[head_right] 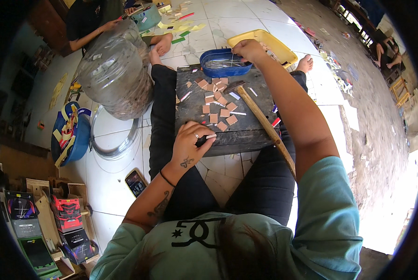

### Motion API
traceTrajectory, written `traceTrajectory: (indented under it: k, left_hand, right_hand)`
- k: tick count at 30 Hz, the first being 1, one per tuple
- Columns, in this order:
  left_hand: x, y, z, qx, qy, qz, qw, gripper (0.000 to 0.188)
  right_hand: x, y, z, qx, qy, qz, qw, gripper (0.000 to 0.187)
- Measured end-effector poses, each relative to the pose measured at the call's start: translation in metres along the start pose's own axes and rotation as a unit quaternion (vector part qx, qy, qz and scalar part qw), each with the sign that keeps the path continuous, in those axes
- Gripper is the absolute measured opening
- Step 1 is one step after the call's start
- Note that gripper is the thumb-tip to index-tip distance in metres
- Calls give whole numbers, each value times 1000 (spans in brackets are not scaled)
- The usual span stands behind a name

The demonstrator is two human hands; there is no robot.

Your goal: The person sits on the floor and repeatedly uses a hammer to split small rectangular wooden blocks on a dark work surface. They pick up blocks from a large plastic container, place them on the surface, strike them with the hammer, and then separate the split pieces by hand.

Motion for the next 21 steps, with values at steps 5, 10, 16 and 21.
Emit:
traceTrajectory:
  k: [5,10,16,21]
  left_hand:
    - [-2,0,0,-5,-5,-13,1000,13]
    - [-7,-1,2,-2,7,-3,1000,13]
    - [-8,0,1,4,12,-4,1000,13]
    - [-6,2,-1,17,19,10,1000,15]
  right_hand:
    - [-7,7,-2,34,40,-143,988,10]
    - [-28,-5,56,-12,72,-239,968,20]
    - [-32,-71,180,-147,50,-199,968,14]
    - [-32,-86,218,-125,84,-217,965,13]
Point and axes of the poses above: each hand's wrist, its own z-axis away from the middle knuckle, its own y-axis out of the back of the hand, x = y × z, the point moved 9 cm from there along -z, towards the middle knuckle, and after that the axes turned 6 degrees about z, right-handed, at the moved point
